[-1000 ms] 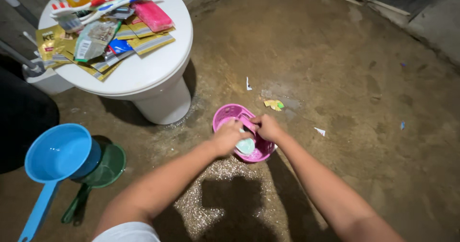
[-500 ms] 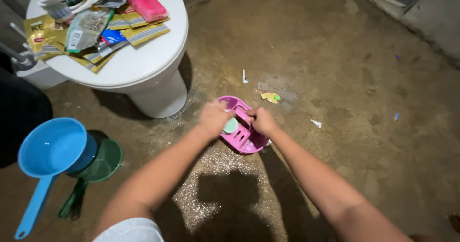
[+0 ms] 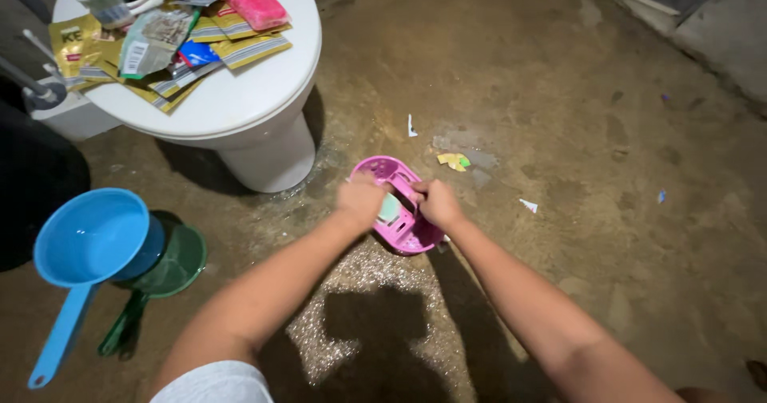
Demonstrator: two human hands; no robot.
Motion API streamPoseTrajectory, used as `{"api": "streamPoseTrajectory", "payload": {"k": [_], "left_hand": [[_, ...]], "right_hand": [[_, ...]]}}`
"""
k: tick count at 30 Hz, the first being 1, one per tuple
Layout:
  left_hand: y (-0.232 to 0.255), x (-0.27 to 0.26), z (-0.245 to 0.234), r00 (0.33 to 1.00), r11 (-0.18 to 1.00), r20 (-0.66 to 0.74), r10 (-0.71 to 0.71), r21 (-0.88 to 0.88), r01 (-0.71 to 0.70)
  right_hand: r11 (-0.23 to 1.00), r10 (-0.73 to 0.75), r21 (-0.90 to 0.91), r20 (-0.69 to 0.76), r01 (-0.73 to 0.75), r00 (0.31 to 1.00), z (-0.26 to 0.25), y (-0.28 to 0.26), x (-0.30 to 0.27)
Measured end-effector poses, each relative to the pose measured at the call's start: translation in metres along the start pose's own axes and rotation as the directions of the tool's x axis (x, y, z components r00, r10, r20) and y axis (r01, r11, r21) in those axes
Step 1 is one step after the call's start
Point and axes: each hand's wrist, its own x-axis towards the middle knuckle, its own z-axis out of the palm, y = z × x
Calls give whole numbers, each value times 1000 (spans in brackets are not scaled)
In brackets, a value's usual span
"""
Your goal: The person washes a pink plastic basket using a blue scoop to pour water and a green brush to scrub. They repeatedly rinse and scrub the basket on a wet concrete floor next to a toilet and a bucket.
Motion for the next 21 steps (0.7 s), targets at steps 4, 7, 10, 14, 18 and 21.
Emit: {"api": "streamPoseTrajectory", "payload": {"k": [4, 7, 10, 14, 18, 21], "left_hand": [[17, -24, -5, 998, 998, -61, -1, 58, 4], [23, -29, -13, 997, 997, 78, 6, -72, 0], [3, -24, -12, 999, 1000, -35, -14, -27, 13], [7, -27, -2, 993, 996, -71, 90, -1, -90], [-8, -20, -13, 983, 999, -182, 36, -20, -41], [-2, -23, 3, 944, 1000, -329, 11, -16, -18]], "right_hand": [[999, -36, 18, -15, 36, 999, 3, 6, 1], [999, -8, -33, -2, 8, 1000, 3, 12, 2], [999, -30, 30, -54, 32, 998, 8, 12, 1], [999, 38, 20, -33, -37, 999, 6, 4, 0], [1000, 30, 9, -50, -30, 998, 1, -6, -2], [992, 116, 46, -21, -115, 993, -3, -10, -7]]}}
